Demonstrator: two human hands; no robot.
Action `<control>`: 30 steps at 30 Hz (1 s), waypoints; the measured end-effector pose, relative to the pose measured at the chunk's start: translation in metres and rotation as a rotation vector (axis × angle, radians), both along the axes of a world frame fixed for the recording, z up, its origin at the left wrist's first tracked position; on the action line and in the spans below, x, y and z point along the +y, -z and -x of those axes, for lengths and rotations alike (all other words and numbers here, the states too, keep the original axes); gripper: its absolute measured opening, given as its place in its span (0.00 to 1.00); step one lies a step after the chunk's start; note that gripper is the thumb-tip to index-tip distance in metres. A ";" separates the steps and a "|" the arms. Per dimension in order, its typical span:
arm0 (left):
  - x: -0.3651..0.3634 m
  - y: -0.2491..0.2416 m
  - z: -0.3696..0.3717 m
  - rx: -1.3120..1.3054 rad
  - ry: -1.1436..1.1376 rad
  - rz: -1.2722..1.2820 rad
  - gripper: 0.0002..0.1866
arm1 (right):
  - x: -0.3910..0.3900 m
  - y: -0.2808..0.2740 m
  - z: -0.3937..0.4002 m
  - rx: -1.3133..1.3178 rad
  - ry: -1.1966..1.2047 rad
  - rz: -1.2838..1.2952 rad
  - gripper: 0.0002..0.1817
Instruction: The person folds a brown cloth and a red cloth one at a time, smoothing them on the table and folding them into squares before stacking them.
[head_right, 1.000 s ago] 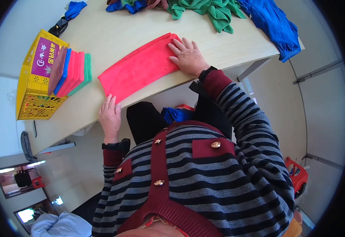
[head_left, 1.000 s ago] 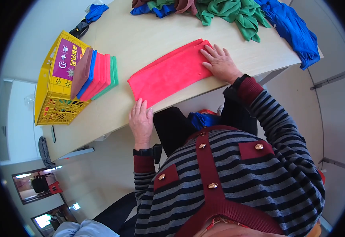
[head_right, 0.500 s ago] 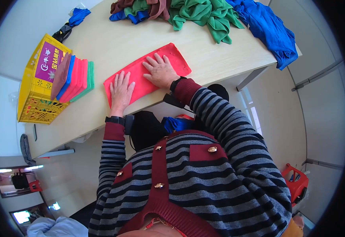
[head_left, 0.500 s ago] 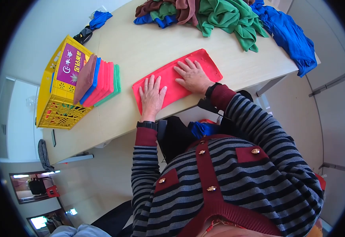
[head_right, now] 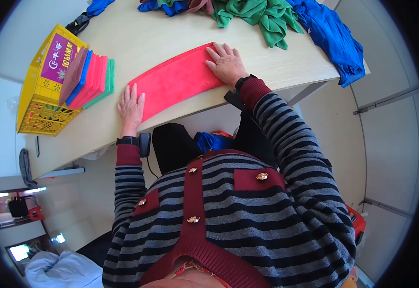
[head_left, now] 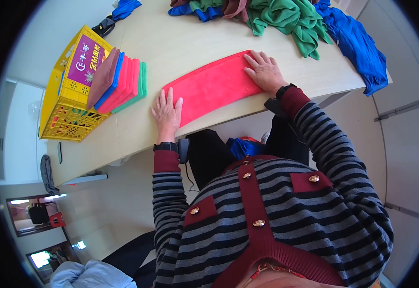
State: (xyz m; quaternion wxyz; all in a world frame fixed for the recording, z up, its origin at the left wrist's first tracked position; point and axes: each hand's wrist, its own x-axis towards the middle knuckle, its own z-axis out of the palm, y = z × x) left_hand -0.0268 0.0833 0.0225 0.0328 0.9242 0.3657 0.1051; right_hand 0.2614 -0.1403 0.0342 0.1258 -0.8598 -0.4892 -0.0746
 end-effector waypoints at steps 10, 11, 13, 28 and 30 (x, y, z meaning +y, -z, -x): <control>-0.020 -0.017 -0.007 -0.142 -0.319 0.085 0.22 | 0.042 -0.023 0.088 -0.083 -0.096 0.021 0.35; -0.017 -0.016 -0.007 -0.176 -0.327 0.137 0.20 | 0.049 -0.019 0.094 -0.069 -0.128 -0.004 0.35; -0.005 -0.017 -0.005 -0.238 -0.312 0.256 0.19 | 0.058 -0.012 0.099 -0.044 -0.120 0.009 0.35; 0.013 -0.046 0.015 -1.064 0.029 1.642 0.20 | 0.059 0.000 0.108 -0.001 -0.112 0.060 0.36; 0.003 -0.059 0.017 -1.162 0.019 1.611 0.20 | 0.061 -0.001 0.118 -0.008 -0.142 0.063 0.36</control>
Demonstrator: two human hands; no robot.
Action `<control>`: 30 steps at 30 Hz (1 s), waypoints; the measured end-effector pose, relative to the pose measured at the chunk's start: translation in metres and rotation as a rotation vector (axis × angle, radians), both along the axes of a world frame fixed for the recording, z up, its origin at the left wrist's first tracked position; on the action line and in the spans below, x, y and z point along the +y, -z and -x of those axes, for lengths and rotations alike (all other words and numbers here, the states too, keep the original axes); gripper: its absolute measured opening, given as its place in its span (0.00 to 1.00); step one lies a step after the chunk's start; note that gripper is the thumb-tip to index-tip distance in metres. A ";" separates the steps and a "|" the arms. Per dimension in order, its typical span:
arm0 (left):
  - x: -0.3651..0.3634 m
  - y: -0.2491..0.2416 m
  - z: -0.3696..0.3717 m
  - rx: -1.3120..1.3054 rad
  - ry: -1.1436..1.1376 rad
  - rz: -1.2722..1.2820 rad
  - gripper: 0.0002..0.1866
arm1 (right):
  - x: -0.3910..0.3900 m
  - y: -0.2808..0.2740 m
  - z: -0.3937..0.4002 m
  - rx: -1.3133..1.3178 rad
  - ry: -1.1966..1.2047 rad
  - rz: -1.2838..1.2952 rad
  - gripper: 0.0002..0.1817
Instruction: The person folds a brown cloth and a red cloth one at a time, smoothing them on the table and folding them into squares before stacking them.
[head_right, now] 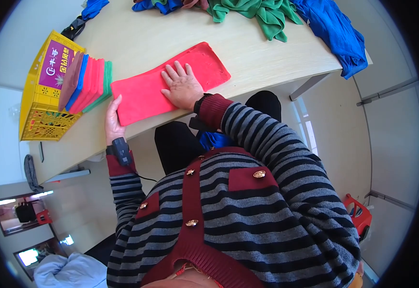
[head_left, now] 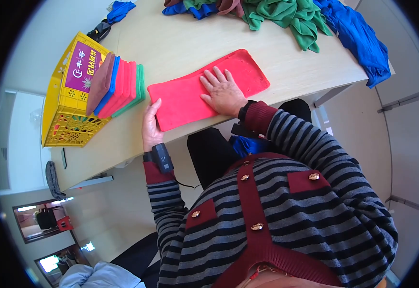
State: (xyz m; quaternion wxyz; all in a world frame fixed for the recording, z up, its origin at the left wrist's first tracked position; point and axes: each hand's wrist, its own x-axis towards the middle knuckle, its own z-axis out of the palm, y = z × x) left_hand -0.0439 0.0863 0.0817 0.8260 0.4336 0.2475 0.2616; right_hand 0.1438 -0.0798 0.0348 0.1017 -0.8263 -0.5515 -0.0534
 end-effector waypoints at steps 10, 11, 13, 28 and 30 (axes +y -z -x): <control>-0.017 -0.052 -0.039 -0.008 0.034 -0.241 0.13 | 0.001 -0.013 0.029 0.096 -0.114 -0.034 0.32; -0.018 -0.056 -0.046 0.010 0.041 -0.259 0.11 | -0.010 -0.012 0.030 0.100 -0.169 -0.063 0.32; -0.024 -0.060 -0.061 0.051 0.053 -0.287 0.07 | -0.037 -0.007 0.035 0.112 -0.280 -0.115 0.31; -0.079 0.020 -0.214 0.613 0.253 -1.091 0.09 | -0.084 0.007 0.037 0.058 -0.413 0.054 0.31; -0.090 0.022 -0.222 0.727 0.217 -1.241 0.13 | -0.087 0.010 0.037 0.077 -0.407 0.131 0.31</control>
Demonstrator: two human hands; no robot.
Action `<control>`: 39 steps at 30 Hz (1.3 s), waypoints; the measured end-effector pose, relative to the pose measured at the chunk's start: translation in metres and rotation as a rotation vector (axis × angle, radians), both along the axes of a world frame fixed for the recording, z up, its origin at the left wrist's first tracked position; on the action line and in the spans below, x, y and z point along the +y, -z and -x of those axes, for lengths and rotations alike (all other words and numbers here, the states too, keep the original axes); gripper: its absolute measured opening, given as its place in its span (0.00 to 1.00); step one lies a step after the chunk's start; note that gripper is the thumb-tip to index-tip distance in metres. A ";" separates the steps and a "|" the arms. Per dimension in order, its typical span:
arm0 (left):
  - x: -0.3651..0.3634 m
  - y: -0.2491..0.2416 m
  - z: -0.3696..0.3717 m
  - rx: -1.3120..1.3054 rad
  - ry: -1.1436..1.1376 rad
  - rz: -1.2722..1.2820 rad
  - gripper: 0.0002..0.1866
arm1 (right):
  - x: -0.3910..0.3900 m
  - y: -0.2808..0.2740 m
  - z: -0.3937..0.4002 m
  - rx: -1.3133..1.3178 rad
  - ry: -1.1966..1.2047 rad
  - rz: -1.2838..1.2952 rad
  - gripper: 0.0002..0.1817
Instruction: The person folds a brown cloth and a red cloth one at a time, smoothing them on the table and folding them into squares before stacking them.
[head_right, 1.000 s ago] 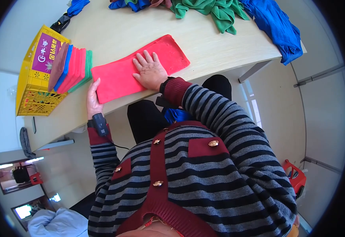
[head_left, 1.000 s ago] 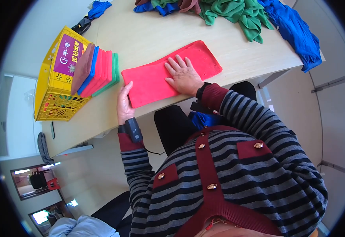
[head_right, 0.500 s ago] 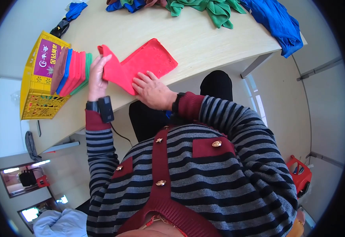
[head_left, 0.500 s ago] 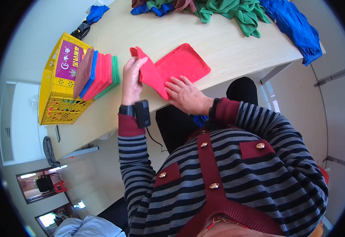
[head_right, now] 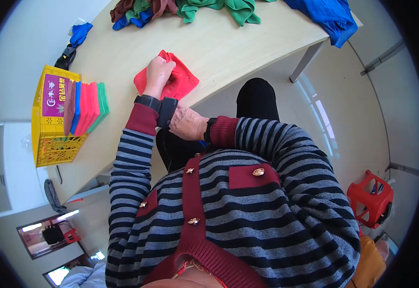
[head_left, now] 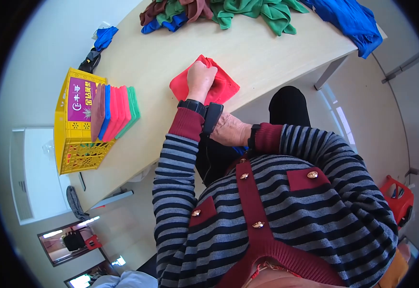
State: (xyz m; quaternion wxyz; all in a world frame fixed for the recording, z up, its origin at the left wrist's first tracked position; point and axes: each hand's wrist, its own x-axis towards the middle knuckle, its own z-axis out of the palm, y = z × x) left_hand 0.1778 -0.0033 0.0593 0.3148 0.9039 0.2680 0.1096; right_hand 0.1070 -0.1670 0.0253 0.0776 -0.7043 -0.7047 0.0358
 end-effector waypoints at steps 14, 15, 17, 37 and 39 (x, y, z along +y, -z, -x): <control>-0.013 -0.027 0.047 -0.243 0.047 0.488 0.12 | -0.010 0.012 -0.007 -0.008 0.039 -0.430 0.20; -0.010 -0.028 0.062 -0.365 0.029 0.391 0.11 | -0.011 0.008 -0.007 0.006 0.075 -0.525 0.21; -0.002 -0.028 0.097 -0.340 0.054 0.047 0.12 | -0.012 0.009 -0.007 0.003 0.081 -0.521 0.23; 0.000 0.018 0.126 0.156 0.182 -0.612 0.43 | 0.067 -0.022 -0.058 0.184 0.291 -0.408 0.29; 0.007 0.021 0.126 0.117 0.139 -0.584 0.45 | 0.081 -0.016 -0.070 0.139 0.340 -0.334 0.31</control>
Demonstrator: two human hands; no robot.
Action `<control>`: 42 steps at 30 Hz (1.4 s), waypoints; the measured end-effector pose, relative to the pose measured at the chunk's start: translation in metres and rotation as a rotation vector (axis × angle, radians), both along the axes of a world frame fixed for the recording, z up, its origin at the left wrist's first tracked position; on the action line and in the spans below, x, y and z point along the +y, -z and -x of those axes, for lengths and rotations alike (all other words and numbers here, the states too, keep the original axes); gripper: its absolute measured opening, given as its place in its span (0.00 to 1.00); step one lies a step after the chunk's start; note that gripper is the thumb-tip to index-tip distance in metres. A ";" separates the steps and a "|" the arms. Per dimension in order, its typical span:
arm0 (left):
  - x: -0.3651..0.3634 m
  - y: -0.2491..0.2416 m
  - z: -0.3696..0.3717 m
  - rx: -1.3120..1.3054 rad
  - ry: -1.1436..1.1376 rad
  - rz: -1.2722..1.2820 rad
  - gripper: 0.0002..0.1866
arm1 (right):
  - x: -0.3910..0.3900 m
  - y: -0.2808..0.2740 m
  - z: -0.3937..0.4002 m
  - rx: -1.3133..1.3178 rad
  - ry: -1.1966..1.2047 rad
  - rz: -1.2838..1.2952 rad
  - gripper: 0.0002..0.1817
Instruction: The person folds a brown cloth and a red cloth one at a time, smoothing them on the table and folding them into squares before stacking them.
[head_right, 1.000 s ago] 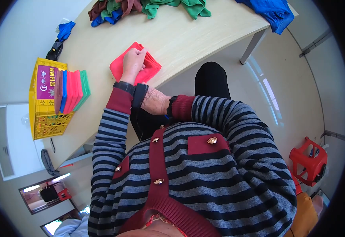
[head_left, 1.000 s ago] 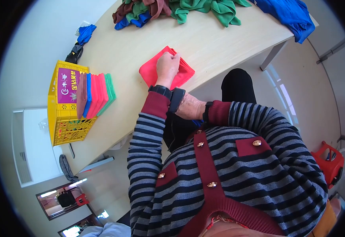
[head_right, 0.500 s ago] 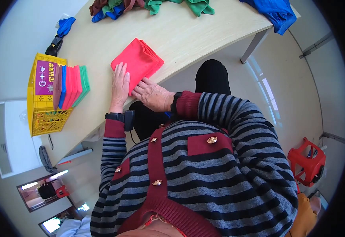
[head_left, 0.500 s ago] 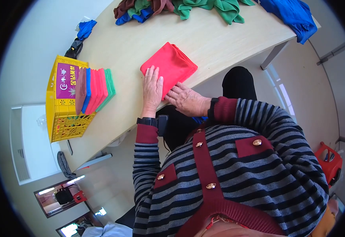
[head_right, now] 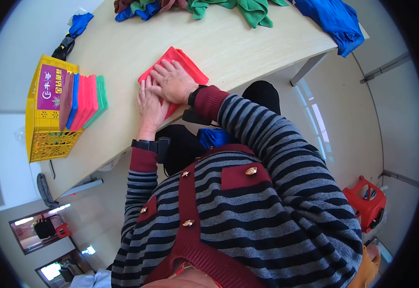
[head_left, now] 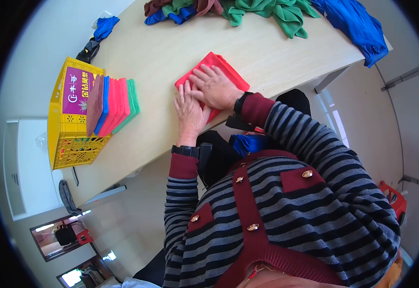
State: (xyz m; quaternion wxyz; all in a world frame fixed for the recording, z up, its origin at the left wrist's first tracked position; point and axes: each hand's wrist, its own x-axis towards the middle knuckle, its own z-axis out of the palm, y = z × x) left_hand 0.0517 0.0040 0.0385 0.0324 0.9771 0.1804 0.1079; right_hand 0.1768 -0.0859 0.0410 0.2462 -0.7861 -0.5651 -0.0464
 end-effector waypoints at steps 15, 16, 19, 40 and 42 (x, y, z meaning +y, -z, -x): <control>0.039 -0.001 0.025 0.018 -0.263 0.052 0.36 | -0.002 0.008 -0.017 -0.153 0.172 0.152 0.33; 0.039 -0.002 0.023 0.021 -0.267 0.052 0.36 | -0.002 0.007 -0.015 -0.151 0.168 0.153 0.33; 0.024 -0.017 0.004 -0.168 -0.124 0.013 0.33 | -0.003 0.006 -0.016 -0.160 0.166 0.158 0.33; -0.036 0.005 0.022 -0.191 0.089 0.031 0.34 | -0.016 0.004 -0.029 -0.143 0.195 0.113 0.31; -0.038 0.005 0.028 -0.156 0.063 0.016 0.34 | -0.018 0.006 -0.030 -0.151 0.184 0.076 0.31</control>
